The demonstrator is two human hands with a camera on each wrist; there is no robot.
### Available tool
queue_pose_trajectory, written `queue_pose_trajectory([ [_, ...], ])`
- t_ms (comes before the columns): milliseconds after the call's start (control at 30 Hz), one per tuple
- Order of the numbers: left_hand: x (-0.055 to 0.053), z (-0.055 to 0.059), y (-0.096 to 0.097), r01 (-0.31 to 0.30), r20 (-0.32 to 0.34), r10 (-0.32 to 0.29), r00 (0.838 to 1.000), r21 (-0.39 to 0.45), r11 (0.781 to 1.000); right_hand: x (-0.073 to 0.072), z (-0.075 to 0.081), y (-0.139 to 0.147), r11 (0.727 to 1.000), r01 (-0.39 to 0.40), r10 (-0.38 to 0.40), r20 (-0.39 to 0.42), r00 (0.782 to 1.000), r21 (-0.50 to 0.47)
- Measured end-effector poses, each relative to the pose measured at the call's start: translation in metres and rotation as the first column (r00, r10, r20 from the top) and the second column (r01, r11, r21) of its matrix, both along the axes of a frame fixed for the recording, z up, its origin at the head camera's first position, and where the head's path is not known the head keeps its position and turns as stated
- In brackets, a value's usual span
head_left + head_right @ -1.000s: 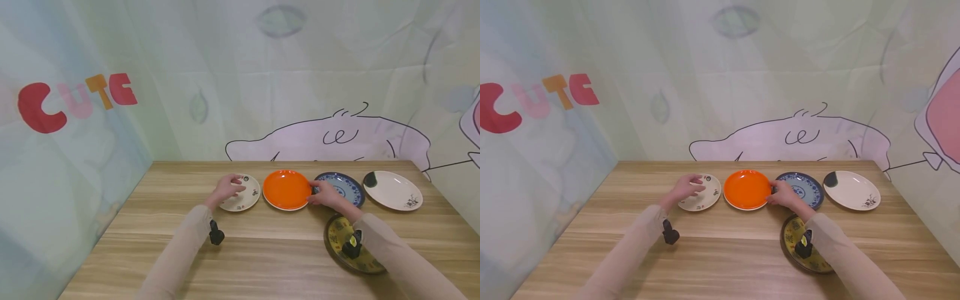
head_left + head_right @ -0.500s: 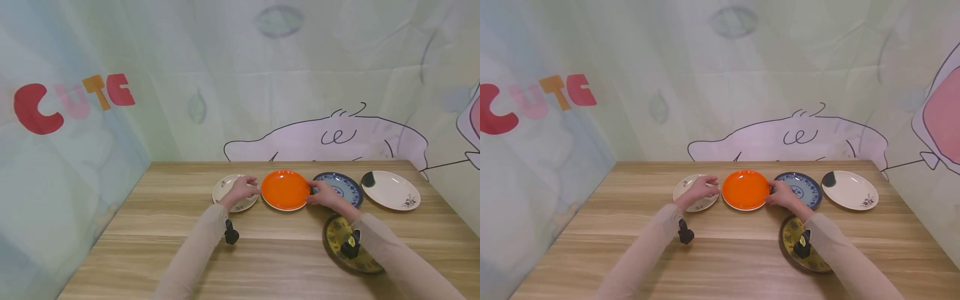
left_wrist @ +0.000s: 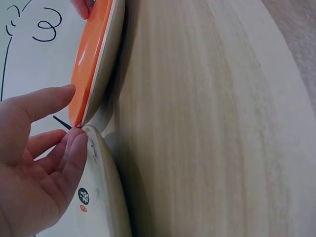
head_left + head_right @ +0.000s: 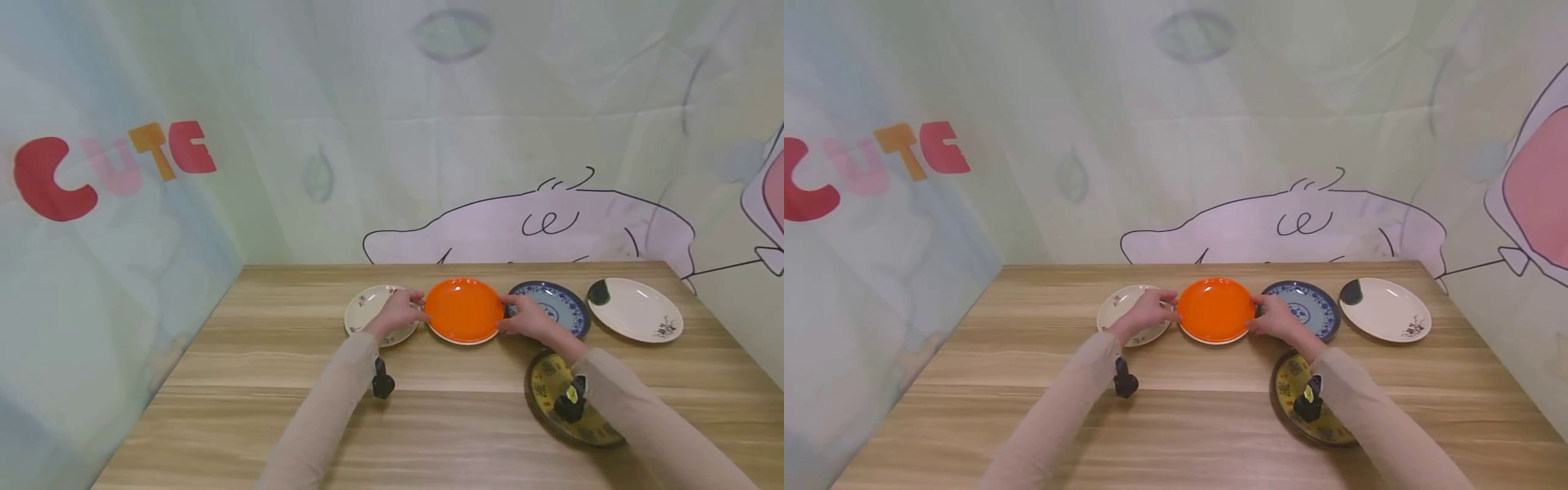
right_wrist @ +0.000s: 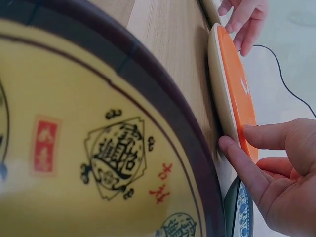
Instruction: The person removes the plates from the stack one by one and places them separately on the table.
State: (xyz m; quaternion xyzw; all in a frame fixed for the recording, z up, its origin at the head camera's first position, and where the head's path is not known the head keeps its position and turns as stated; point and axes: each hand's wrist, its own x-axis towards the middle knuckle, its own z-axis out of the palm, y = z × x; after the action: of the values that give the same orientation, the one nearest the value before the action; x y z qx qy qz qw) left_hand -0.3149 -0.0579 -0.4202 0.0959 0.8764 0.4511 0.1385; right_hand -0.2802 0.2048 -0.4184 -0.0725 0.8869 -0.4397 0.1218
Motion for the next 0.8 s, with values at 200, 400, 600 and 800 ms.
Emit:
queue_pose_trajectory([
  [200,-0.001,-0.003,0.003,-0.016,-0.023,0.015,1.000,-0.055,0.998,0.000,0.000,0.001,1.000,0.005,-0.005,0.000,1.000,0.010],
  [400,-0.002,-0.007,0.009,-0.034,-0.057,0.029,0.998,-0.099,0.994,0.000,-0.001,0.001,1.000,0.002,-0.002,-0.013,1.000,0.008],
  [600,-0.003,-0.008,0.013,-0.039,-0.100,0.024,0.995,-0.148,0.988,0.000,-0.001,0.001,1.000,-0.001,0.001,-0.019,1.000,0.006],
  [800,0.000,-0.007,0.014,-0.056,-0.118,0.037,0.992,-0.165,0.985,0.000,0.000,0.000,1.000,0.011,-0.011,0.003,1.000,0.002],
])
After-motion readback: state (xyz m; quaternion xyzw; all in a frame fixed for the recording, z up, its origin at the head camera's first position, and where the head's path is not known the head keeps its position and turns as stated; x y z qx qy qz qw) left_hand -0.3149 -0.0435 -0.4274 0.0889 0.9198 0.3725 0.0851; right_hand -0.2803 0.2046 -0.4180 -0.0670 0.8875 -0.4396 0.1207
